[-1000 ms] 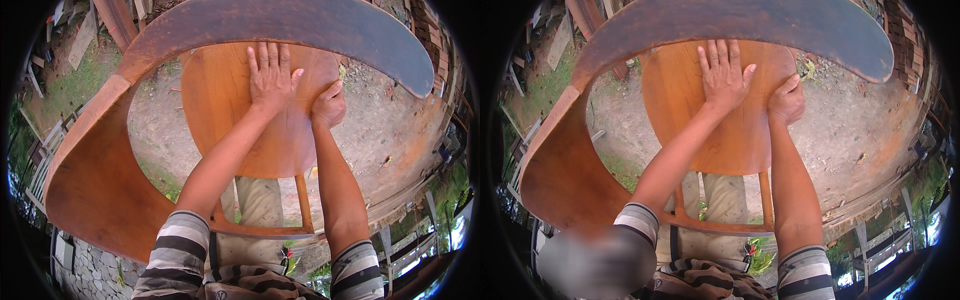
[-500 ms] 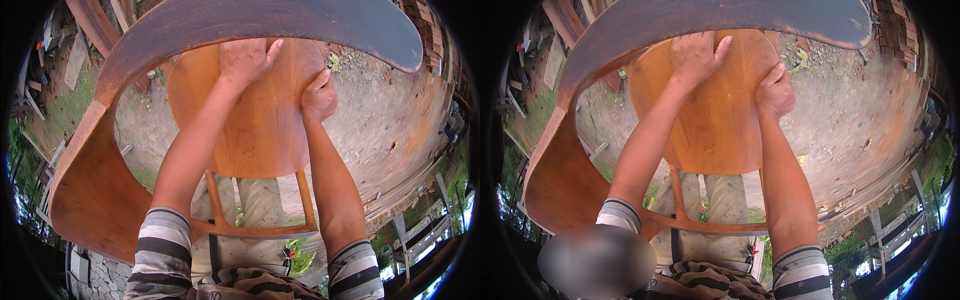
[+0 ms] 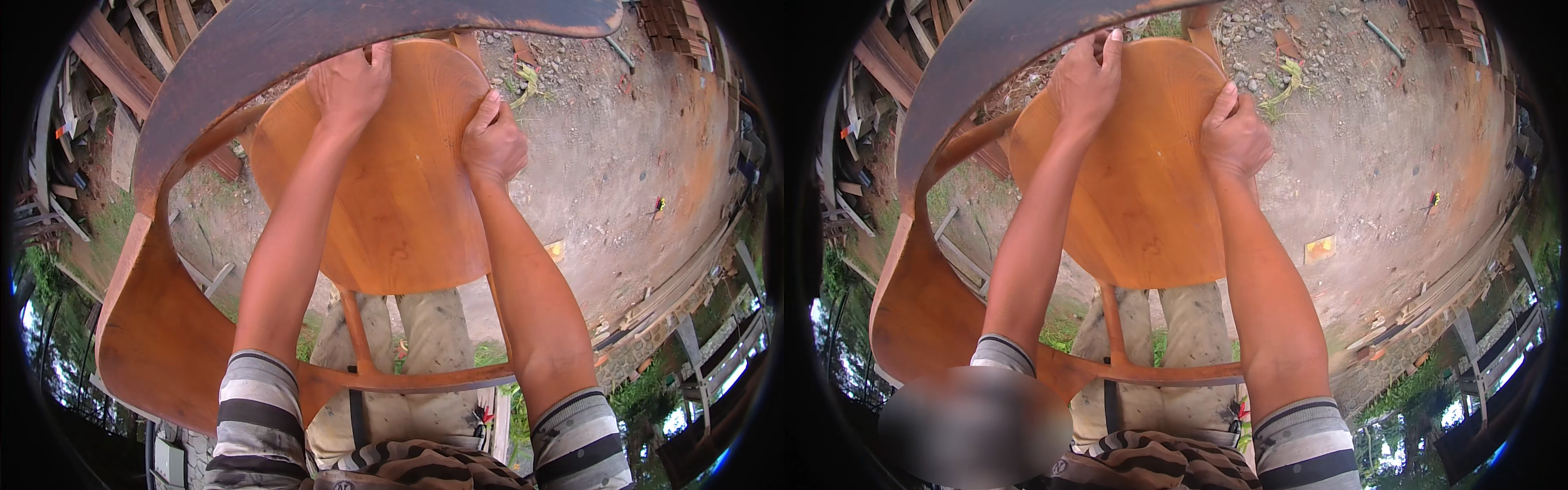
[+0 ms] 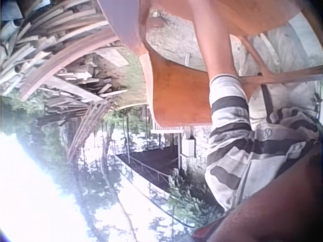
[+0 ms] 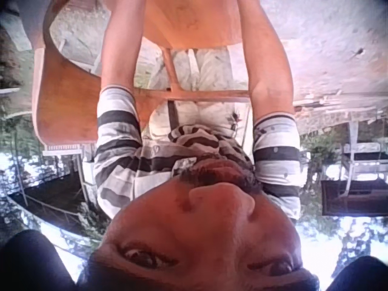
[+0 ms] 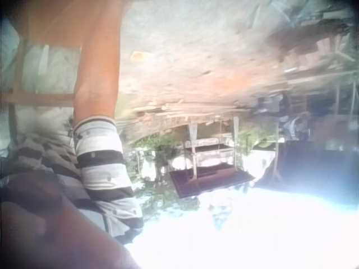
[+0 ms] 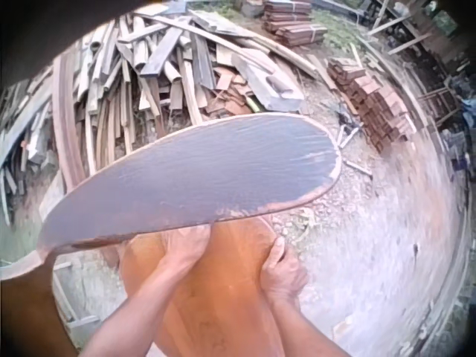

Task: The person applies glue to a wooden chair frame and then inspects a separate wooden chair, checking joints and surfaces. The person handles the glue bottle and the chair directly with their hands.

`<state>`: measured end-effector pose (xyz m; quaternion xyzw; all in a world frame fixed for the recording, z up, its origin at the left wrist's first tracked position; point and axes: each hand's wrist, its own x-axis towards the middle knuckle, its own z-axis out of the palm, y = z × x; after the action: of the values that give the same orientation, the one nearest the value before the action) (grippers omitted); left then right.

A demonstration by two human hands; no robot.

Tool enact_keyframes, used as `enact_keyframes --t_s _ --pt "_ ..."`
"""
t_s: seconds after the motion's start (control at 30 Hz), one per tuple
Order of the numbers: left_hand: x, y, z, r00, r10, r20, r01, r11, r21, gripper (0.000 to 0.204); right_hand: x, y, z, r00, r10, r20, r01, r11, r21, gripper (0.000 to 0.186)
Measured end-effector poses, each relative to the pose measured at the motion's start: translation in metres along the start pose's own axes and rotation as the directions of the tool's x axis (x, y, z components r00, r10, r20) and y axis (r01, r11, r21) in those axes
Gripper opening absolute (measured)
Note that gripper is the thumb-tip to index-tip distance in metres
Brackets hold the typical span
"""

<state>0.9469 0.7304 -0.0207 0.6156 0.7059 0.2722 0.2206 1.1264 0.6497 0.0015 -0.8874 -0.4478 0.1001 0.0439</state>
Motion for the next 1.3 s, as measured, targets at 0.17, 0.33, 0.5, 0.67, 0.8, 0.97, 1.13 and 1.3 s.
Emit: enact_keyframes --t_s 0.17,0.33,0.5,0.67,0.8,0.97,1.13,1.3 --pt "-0.002 0.070 -0.012 0.995 0.092 -0.037 -0.095 0.790 -0.606 0.033 0.000 -0.004 -0.002 1.000 -0.007 0.027 0.008 1.000 -0.016 0.050" --pt "0.012 0.088 0.010 0.982 0.153 0.114 0.000 0.599 -0.801 0.031 0.001 0.000 0.001 0.999 0.004 0.041 -0.005 1.000 0.009 0.050" --pt "0.021 0.087 0.023 0.958 0.253 0.138 0.027 0.397 -0.917 0.030 0.000 -0.001 0.003 0.999 0.004 0.041 -0.004 1.000 0.002 0.053" --pt "0.025 0.086 0.031 0.939 0.329 0.102 0.040 0.190 -0.981 0.031 -0.003 0.001 0.005 1.000 -0.024 0.006 0.024 1.000 0.012 0.056" --pt "0.034 0.084 0.024 0.910 0.404 0.092 0.030 0.158 -0.987 0.030 -0.002 0.002 0.007 1.000 -0.024 0.018 0.025 1.000 -0.008 0.060" --pt "0.043 0.075 0.038 0.939 0.341 0.046 0.056 -0.021 -0.998 0.037 -0.003 0.000 0.009 1.000 -0.005 0.010 0.006 1.000 -0.018 0.064" --pt "0.051 0.069 0.050 0.927 0.373 0.039 0.010 0.079 -0.997 0.041 -0.004 -0.003 0.009 0.999 -0.005 0.041 0.006 0.999 -0.033 0.065" --pt "0.042 0.090 0.012 0.904 0.425 -0.054 -0.129 0.151 -0.980 0.053 -0.002 0.000 0.005 0.999 0.001 0.049 0.001 0.999 -0.034 0.065"
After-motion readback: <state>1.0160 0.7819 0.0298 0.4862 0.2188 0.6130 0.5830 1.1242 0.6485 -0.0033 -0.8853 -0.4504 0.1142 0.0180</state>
